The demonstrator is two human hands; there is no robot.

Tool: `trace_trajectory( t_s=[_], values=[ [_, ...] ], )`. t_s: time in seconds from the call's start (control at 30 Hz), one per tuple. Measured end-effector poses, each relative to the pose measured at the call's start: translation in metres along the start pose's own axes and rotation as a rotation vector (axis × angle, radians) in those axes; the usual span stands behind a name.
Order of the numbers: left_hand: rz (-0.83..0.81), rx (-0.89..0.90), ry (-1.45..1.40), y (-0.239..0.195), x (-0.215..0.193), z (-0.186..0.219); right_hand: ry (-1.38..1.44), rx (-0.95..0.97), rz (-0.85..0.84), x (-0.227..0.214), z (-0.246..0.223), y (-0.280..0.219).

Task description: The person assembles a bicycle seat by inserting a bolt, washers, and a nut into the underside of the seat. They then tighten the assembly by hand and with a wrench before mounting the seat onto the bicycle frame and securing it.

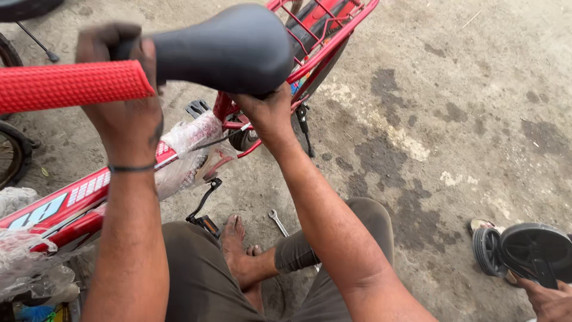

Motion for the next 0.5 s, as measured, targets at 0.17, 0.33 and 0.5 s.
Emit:
trace_trajectory(
  t_s=[0.17,0.33,0.5],
  values=[
    [0.088,0.151,0.269,-0.061,-0.002,0.023,0.102,0.167,-0.089,-0.007,0.014,0.011],
    [0.095,0.114,0.289,-0.032,0.001,-0.012,-0.136,0.112,-0.105,-0.004,-0.003,0.007],
    [0.030,-0.042,0.407,-0.003,0.001,-0.039,-0.528,-0.079,-0.087,0.002,-0.034,0.009]
  ],
)
Point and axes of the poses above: each hand's wrist, its own y-axis towards the middle knuckle, its own x-axis out of the palm, z = x × y, the point moved 10 cm from there along y, towards the middle knuckle, and after that the axes turned 4 degrees about -x, right-handed, at the moved point
